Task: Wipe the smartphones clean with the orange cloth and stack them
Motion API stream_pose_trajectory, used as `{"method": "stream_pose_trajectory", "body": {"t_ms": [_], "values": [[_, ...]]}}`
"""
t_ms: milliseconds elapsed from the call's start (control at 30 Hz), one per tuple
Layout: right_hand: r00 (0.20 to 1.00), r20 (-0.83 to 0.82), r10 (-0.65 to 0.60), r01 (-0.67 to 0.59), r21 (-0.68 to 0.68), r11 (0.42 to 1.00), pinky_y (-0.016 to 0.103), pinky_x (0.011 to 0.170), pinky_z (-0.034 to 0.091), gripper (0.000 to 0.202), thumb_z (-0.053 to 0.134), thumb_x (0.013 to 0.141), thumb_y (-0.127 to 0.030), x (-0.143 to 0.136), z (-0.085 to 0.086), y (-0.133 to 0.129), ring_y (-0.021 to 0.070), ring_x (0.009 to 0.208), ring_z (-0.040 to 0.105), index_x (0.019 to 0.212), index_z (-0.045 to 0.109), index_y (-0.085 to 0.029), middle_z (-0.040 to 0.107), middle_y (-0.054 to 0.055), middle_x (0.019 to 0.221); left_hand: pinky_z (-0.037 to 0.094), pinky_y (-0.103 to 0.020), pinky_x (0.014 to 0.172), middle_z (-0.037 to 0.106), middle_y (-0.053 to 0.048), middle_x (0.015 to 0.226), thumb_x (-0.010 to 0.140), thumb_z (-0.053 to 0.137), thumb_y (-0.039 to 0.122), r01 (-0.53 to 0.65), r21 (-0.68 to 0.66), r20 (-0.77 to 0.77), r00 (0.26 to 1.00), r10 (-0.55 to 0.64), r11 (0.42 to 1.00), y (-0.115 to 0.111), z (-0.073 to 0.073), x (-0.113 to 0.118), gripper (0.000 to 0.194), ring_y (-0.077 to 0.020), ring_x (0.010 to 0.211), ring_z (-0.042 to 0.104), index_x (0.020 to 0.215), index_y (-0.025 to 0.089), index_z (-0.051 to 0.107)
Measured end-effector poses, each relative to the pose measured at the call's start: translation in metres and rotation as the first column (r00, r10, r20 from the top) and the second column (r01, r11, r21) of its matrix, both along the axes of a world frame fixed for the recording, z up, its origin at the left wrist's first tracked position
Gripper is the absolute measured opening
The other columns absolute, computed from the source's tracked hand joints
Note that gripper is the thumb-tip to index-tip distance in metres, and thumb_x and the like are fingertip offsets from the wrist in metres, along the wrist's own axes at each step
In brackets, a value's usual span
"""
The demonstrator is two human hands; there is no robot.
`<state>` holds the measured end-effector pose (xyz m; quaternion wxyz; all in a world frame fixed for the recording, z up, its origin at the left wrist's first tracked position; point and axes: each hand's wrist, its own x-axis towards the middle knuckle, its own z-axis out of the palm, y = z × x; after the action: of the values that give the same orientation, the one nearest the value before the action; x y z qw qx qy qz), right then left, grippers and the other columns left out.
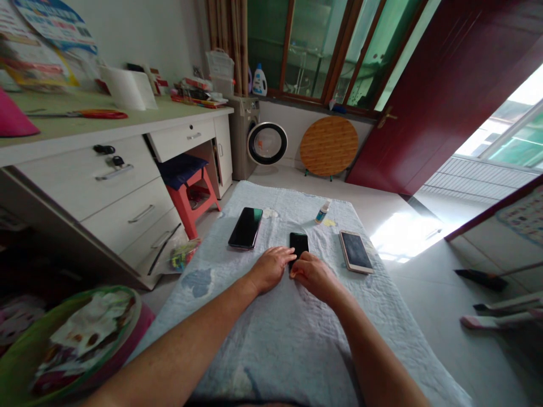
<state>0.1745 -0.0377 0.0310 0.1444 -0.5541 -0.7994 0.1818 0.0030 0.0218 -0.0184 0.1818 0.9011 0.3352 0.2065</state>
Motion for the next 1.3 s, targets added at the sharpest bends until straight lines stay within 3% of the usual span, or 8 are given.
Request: {"method": "stream_pose_trajectory", "body": {"t_ms": [133, 300, 600, 767, 1100, 1300], "values": [[0.996, 0.092, -0.02, 0.013, 0.071, 0.997, 0.024, 0.081, 0.04, 0.012, 0.058, 0.087, -0.016, -0.016, -0.004, -0.001, 0.0151, 0.09, 0.054, 0.092, 0.068, -0.019, 0.059, 0.005, 0.096, 0.039, -0.04, 0.108, 0.058, -0.008, 0.135, 0.092, 0.045, 0.016, -0.006, -0.01, 0.023, 1.0, 0.006, 1.0, -0.002, 0.004, 0.0, 0.035, -0.0208, 0.125, 0.053, 0.123, 0.019, 0.062], [0.968, 0.228, -0.101, 0.078, 0.11, 0.991, 0.025, 0.074, 0.038, 0.015, 0.052, 0.09, -0.02, -0.024, -0.004, -0.003, 0.016, 0.086, 0.054, 0.097, 0.064, -0.019, 0.059, 0.006, 0.095, 0.038, -0.039, 0.11, 0.057, -0.009, 0.136, 0.091, 0.043, 0.012, 0.023, -0.003, 0.034, 0.999, -0.023, 1.0, -0.002, 0.004, -0.001, 0.039, -0.0199, 0.127, 0.051, 0.125, 0.019, 0.061], [0.905, 0.367, -0.215, 0.219, 0.032, 0.975, 0.026, 0.062, 0.031, 0.008, 0.053, 0.086, -0.02, 0.003, 0.004, -0.008, 0.0149, 0.076, 0.057, 0.085, 0.061, -0.02, 0.061, 0.004, 0.087, 0.038, -0.04, 0.112, 0.055, -0.008, 0.138, 0.08, 0.045, 0.002, 0.044, -0.019, 0.027, 0.999, -0.043, 0.999, 0.001, -0.002, 0.0, 0.051, -0.0196, 0.129, 0.049, 0.125, 0.018, 0.061], [0.909, 0.364, -0.205, 0.199, 0.056, 0.978, 0.026, 0.061, 0.029, 0.006, 0.054, 0.085, -0.02, 0.006, 0.001, -0.009, 0.0149, 0.076, 0.056, 0.084, 0.06, -0.02, 0.061, 0.004, 0.088, 0.038, -0.039, 0.111, 0.054, -0.01, 0.139, 0.085, 0.05, 0.008, 0.044, -0.017, 0.015, 0.999, -0.043, 0.999, -0.001, 0.002, -0.001, 0.042, -0.0201, 0.13, 0.049, 0.125, 0.016, 0.061], [0.948, 0.289, -0.131, 0.108, 0.095, 0.99, 0.024, 0.072, 0.037, 0.014, 0.051, 0.089, -0.02, -0.021, -0.006, -0.005, 0.0158, 0.087, 0.055, 0.097, 0.063, -0.019, 0.061, 0.006, 0.098, 0.037, -0.04, 0.111, 0.055, -0.01, 0.139, 0.086, 0.048, 0.01, 0.063, -0.045, 0.046, 0.997, -0.061, 0.997, 0.0, -0.001, -0.001, 0.042, -0.0195, 0.13, 0.049, 0.126, 0.018, 0.059], [0.957, 0.264, -0.118, 0.093, 0.107, 0.99, 0.024, 0.071, 0.036, 0.014, 0.049, 0.09, -0.02, -0.023, -0.005, -0.003, 0.0158, 0.085, 0.055, 0.096, 0.062, -0.019, 0.061, 0.006, 0.096, 0.037, -0.04, 0.111, 0.055, -0.01, 0.139, 0.087, 0.048, 0.012, 0.061, -0.056, 0.078, 0.995, -0.056, 0.997, -0.002, 0.002, -0.002, 0.042, -0.0204, 0.129, 0.05, 0.127, 0.017, 0.058]]}}
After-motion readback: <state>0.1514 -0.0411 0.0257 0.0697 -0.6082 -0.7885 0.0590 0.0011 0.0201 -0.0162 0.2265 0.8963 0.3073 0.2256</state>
